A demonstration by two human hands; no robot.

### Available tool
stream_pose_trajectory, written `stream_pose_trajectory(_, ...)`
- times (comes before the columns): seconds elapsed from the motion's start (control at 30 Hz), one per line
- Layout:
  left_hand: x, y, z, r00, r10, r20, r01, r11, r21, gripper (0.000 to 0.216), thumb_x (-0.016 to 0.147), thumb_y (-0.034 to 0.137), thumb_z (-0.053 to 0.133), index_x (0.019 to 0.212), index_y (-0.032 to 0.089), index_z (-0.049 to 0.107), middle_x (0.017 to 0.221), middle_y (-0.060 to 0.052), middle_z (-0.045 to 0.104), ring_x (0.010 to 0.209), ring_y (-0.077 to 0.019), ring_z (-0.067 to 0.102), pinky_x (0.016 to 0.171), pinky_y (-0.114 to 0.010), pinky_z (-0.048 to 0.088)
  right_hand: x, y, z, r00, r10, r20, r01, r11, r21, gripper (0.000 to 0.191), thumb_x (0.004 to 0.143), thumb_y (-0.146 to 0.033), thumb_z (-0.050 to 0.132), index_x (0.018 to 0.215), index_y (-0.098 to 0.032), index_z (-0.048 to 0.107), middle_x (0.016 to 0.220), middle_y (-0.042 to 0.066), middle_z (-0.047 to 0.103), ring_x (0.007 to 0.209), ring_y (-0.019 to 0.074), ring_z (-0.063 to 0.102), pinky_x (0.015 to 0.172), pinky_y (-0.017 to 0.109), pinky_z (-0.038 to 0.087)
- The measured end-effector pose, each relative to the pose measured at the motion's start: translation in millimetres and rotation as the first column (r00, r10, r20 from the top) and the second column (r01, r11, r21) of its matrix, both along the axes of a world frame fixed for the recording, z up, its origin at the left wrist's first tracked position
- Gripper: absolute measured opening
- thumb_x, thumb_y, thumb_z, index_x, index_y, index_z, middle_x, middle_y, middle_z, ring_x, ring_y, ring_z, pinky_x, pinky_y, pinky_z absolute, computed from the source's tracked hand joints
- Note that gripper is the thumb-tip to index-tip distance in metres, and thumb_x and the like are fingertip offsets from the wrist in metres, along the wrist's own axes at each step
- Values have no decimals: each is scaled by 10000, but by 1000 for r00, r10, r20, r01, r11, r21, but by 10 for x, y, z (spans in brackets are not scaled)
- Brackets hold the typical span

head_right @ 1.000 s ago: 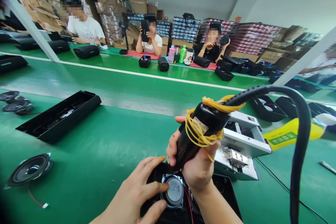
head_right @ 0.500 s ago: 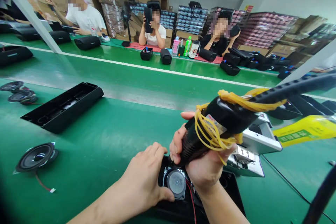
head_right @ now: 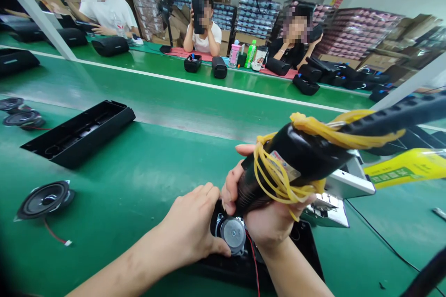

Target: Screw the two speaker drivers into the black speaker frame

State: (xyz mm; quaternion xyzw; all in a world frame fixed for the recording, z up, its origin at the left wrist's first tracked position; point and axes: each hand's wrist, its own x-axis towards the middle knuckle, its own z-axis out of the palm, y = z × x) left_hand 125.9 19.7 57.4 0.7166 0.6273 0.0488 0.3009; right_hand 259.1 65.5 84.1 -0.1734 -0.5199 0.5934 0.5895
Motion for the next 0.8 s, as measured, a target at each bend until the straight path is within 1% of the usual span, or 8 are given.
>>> stream_pose_trajectory(0.1, -4, 12, -10, 1000, 0, 0, 0, 1000, 0, 810, 587, 576, 1014, 1148, 160, 603, 1208, -87, 651, 1156, -338, 645, 988, -533, 604, -24, 8, -15, 1000, -6, -2, 6, 1000, 13, 721, 839, -917, 559, 1147, -296, 758, 592, -20, 622, 357, 136, 454, 333, 258, 392)
stream_pose_trajectory(0.3, 12, 5, -25, 1000, 2, -9, -2, 1000, -2, 797, 589, 565, 1017, 1134, 171, 591, 1202, -79, 648, 1160, -339, 642, 971, -525, 607, -25, 26, -32, 1000, -8, -5, 8, 1000, 11, 723, 835, -906, 587, 1145, -274, 752, 583, -13, 624, 367, 146, 470, 327, 253, 399)
stream_pose_trajectory(0.4, 19, 5, -5, 1000, 2, -13, -2, 1000, -13, 784, 599, 562, 1015, 1130, 174, 589, 1196, -79, 652, 1153, -336, 646, 976, -520, 602, -33, 19, -25, 1000, -12, -12, 12, 1000, 20, 731, 843, -906, 575, 1149, -267, 753, 590, -10, 623, 359, 145, 467, 317, 254, 391)
stream_pose_trajectory(0.53, 18, 8, 40, 1000, 4, -14, -4, 1000, -22, 763, 612, 540, 1016, 1129, 173, 591, 1195, -79, 654, 1148, -331, 648, 973, -510, 599, -12, 40, -17, 999, -39, 5, 39, 999, 0, 753, 849, -930, 520, 1148, -280, 754, 589, -11, 618, 363, 147, 458, 313, 255, 373)
stream_pose_trajectory(0.7, 13, 0, 55, 1000, 4, -15, -4, 1000, -21, 773, 613, 538, 1015, 1142, 164, 593, 1201, -81, 653, 1164, -339, 642, 967, -518, 598, 72, 142, -50, 995, 87, 55, -92, 990, 107, 693, 876, -885, 553, 1198, -302, 747, 626, 5, 645, 373, 171, 496, 328, 301, 435)
stream_pose_trajectory(0.73, 12, -1, 52, 1000, 4, -16, -4, 1000, -21, 773, 615, 535, 1015, 1144, 163, 593, 1202, -81, 652, 1166, -341, 642, 967, -519, 598, 73, 149, -54, 995, 90, 54, -95, 990, 104, 682, 874, -876, 569, 1192, -300, 747, 629, 8, 645, 373, 175, 500, 326, 305, 438)
stream_pose_trajectory(0.8, 11, 1, 46, 1000, 2, -17, -3, 1000, -19, 765, 619, 529, 1014, 1142, 163, 594, 1203, -81, 653, 1169, -341, 642, 966, -518, 599, 47, 133, -51, 999, 41, 36, -43, 997, 64, 678, 861, -876, 588, 1160, -289, 750, 618, 6, 632, 367, 170, 488, 320, 297, 422)
